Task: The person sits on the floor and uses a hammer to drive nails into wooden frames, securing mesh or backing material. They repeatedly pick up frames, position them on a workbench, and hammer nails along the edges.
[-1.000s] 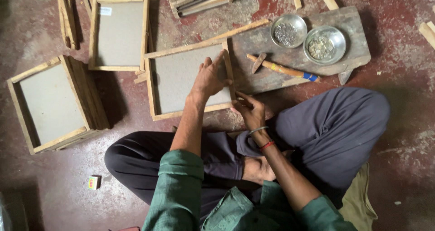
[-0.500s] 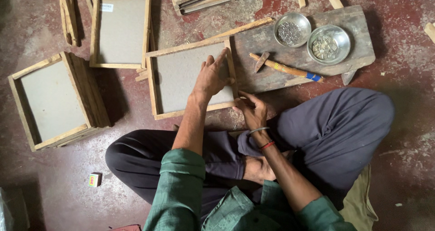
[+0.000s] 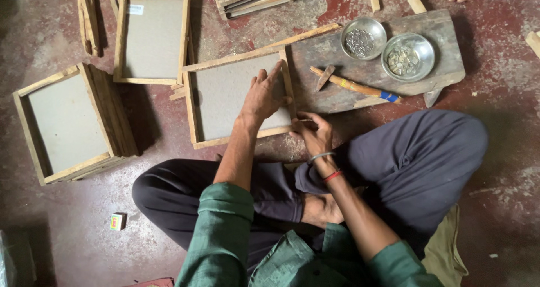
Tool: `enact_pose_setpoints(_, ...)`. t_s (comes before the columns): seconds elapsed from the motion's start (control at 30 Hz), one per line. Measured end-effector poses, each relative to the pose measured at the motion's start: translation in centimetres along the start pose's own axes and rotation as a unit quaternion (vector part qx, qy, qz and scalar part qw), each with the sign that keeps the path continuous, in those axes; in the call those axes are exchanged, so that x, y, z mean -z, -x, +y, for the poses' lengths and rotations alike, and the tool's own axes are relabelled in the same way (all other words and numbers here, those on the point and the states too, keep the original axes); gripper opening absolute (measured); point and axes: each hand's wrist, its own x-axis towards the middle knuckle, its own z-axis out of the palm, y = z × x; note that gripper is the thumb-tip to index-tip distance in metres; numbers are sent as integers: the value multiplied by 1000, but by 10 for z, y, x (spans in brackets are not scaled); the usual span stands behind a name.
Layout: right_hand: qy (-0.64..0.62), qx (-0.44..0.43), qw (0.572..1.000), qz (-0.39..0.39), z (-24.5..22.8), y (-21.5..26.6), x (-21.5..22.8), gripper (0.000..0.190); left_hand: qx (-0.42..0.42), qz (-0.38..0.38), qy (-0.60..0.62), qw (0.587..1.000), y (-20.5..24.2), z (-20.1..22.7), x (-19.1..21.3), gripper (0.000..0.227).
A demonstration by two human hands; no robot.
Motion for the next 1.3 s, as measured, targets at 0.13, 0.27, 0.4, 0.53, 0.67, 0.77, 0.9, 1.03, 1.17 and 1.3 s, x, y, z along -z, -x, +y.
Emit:
enact_pose_setpoints(0.13, -32, -2, 999, -5, -10, 10, 1, 28, -111, 42, 42, 992, 38, 26, 28, 77)
enact_pose_setpoints(0.27, -2, -26, 999, 26, -13, 27, 4, 24, -161, 12, 118, 980, 112, 43, 37, 83)
enact_pose_setpoints(0.4, -93, -62, 994, -9, -17, 35, -2, 25, -202, 130, -47, 969, 149, 49, 28, 51)
enact_pose_setpoints(0.53, -45, -77, 994, -62, -22, 39, 9, 30, -225, 153, -83, 959, 155, 41, 14, 51)
enact_pose_setpoints(0.67, 84, -5, 990, -114, -39, 32, 24, 40, -233, 148, -97, 956, 157, 40, 19, 51)
enact_pose_setpoints(0.77, 322, 298, 896, -70, -58, 15, 17, 63, -231, 134, -78, 961, 160, 53, 43, 42)
enact_pose_setpoints(0.9, 379, 454, 803, -76, -87, -22, -2, 40, -258, 111, -52, 958, 159, 75, 108, 36)
enact_pose_setpoints(1.03, 419, 460, 774, -115, -89, -30, -8, 24, -260, 78, -59, 961, 110, 80, 177, 13)
enact_pose_setpoints(1.17, 479, 281, 821, -128, -73, -28, -2, 54, -128, -61, 5, 990, 42, 69, 216, 20)
enact_pose_setpoints(1.3, 397, 278, 863, -144, -48, -40, 3, 60, -15, -127, -44, 991, -22, 65, 193, 18)
